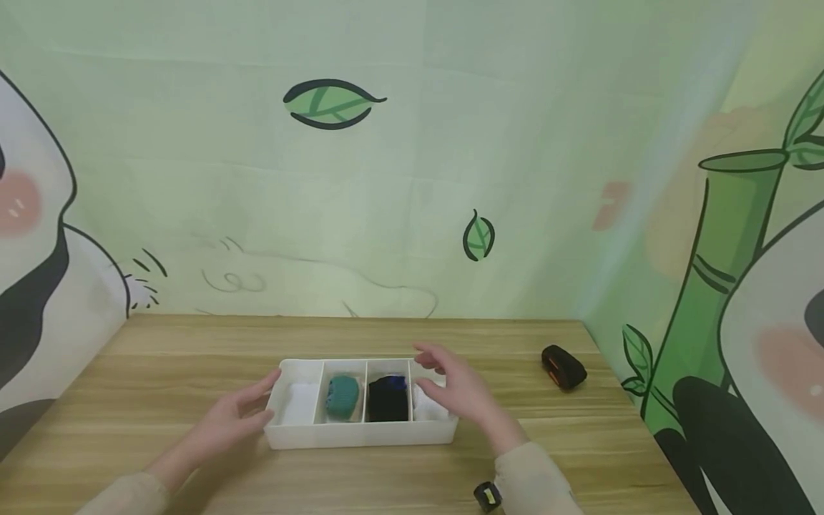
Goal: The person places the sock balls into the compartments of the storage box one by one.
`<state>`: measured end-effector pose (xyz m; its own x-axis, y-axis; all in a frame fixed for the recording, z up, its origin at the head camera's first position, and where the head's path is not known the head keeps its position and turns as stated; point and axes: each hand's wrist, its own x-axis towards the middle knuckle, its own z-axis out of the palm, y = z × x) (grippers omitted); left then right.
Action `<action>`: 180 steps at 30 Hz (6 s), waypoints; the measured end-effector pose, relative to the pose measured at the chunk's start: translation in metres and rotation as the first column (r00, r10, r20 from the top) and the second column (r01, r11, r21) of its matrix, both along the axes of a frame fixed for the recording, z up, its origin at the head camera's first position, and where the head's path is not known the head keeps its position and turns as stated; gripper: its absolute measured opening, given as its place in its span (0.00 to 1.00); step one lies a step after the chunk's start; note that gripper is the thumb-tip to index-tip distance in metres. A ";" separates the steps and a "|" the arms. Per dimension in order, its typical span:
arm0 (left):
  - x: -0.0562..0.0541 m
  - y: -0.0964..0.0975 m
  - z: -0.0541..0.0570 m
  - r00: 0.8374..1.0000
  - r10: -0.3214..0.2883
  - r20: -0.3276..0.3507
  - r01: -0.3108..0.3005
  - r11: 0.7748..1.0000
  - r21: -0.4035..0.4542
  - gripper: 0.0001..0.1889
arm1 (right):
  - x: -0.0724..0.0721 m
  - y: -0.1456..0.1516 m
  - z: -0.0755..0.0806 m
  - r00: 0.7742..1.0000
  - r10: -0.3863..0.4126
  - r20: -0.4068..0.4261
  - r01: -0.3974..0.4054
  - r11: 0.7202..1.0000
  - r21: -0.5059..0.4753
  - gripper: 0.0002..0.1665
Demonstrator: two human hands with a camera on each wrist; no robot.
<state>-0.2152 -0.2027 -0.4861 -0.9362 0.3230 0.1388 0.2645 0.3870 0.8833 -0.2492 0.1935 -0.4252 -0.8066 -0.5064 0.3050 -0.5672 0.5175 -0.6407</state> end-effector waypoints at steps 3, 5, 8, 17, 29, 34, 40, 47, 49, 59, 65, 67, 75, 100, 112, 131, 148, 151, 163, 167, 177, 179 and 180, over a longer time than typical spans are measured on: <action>0.000 0.000 0.000 1.000 0.011 0.009 -0.011 1.000 -0.011 0.36 | -0.001 0.010 -0.001 0.999 -0.048 -0.007 0.048 0.999 0.001 0.30; 0.000 0.000 0.000 1.000 0.013 0.010 -0.013 1.000 -0.013 0.36 | -0.001 0.017 -0.002 0.997 -0.079 -0.016 0.079 0.997 -0.006 0.30; 0.000 0.000 -0.002 1.000 0.010 0.004 -0.010 1.000 0.000 0.36 | -0.002 0.028 -0.004 0.994 -0.109 -0.022 0.108 0.994 -0.027 0.31; -0.001 0.000 -0.003 1.000 0.010 0.009 -0.010 1.000 0.014 0.36 | -0.004 0.064 -0.013 0.987 -0.161 -0.025 0.159 0.985 -0.067 0.30; 0.000 0.000 -0.002 1.000 0.015 0.022 -0.015 1.000 0.010 0.36 | -0.004 0.116 -0.011 0.932 -0.351 -0.092 0.353 0.936 0.007 0.31; 0.000 0.001 0.000 0.999 0.019 0.032 -0.019 1.000 0.005 0.36 | -0.009 0.143 -0.020 0.914 -0.400 -0.073 0.400 0.917 -0.015 0.31; 0.000 0.001 -0.002 1.000 0.017 0.019 -0.017 1.000 0.010 0.35 | -0.011 0.167 -0.023 0.893 -0.445 -0.075 0.445 0.896 -0.014 0.32; 0.000 0.000 -0.002 1.000 0.018 0.021 -0.019 1.000 0.018 0.35 | -0.015 0.188 -0.025 0.897 -0.423 -0.129 0.430 0.903 0.027 0.34; 0.000 0.000 -0.003 1.000 0.017 0.017 -0.017 1.000 0.015 0.35 | -0.016 0.194 -0.027 0.895 -0.422 -0.144 0.430 0.902 0.026 0.35; 0.000 0.001 -0.002 1.000 0.008 0.009 -0.008 1.000 0.009 0.35 | -0.021 0.213 -0.043 0.900 -0.415 -0.130 0.423 0.905 0.039 0.43; 0.000 0.000 -0.001 1.000 0.009 0.016 -0.009 1.000 0.006 0.36 | -0.019 0.215 -0.047 0.901 -0.432 -0.039 0.434 0.895 0.107 0.46; 0.000 0.000 -0.001 1.000 0.008 0.018 -0.008 1.000 0.009 0.35 | -0.020 0.216 -0.049 0.898 -0.439 -0.024 0.439 0.890 0.124 0.47; 0.001 0.000 -0.001 1.000 0.010 0.013 -0.010 1.000 0.011 0.35 | -0.021 0.216 -0.055 0.898 -0.441 -0.007 0.437 0.888 0.141 0.46; 0.001 0.001 0.000 1.000 0.018 0.021 -0.018 1.000 0.008 0.36 | -0.031 0.214 -0.062 0.898 -0.437 0.049 0.414 0.878 0.240 0.49; 0.002 0.001 0.001 1.000 0.016 0.027 -0.016 1.000 0.001 0.36 | -0.041 0.215 -0.048 0.906 -0.404 0.127 0.357 0.890 0.283 0.58; 0.002 0.001 0.000 0.999 0.019 0.027 -0.018 1.000 -0.002 0.36 | -0.043 0.212 -0.048 0.938 -0.337 0.080 0.298 0.902 0.312 0.56; 0.001 0.001 0.000 1.000 0.000 0.026 0.000 1.000 0.023 0.36 | -0.040 0.208 -0.059 0.916 -0.399 0.047 0.376 0.892 0.250 0.48; 0.001 0.001 -0.001 1.000 0.002 0.030 -0.003 1.000 0.026 0.36 | -0.041 0.207 -0.059 0.916 -0.398 0.053 0.372 0.891 0.260 0.49; 0.001 0.001 -0.002 0.999 0.013 0.036 -0.013 1.000 0.011 0.36 | -0.039 0.203 -0.057 0.922 -0.383 0.063 0.352 0.893 0.280 0.54; 0.000 0.001 -0.002 0.999 0.007 0.040 -0.008 1.000 0.022 0.36 | -0.040 0.202 -0.057 0.926 -0.373 0.056 0.345 0.898 0.273 0.53; 0.000 0.000 -0.001 0.999 0.007 0.041 -0.008 1.000 0.018 0.36 | -0.039 0.195 -0.058 0.922 -0.383 0.057 0.355 0.894 0.274 0.52; 0.000 0.000 -0.002 0.999 0.004 0.038 -0.005 1.000 0.016 0.36 | -0.038 0.193 -0.057 0.925 -0.376 0.048 0.350 0.896 0.272 0.51; 0.000 0.000 -0.002 0.999 0.003 0.037 -0.004 1.000 0.016 0.36 | -0.038 0.192 -0.057 0.928 -0.372 0.041 0.348 0.897 0.272 0.51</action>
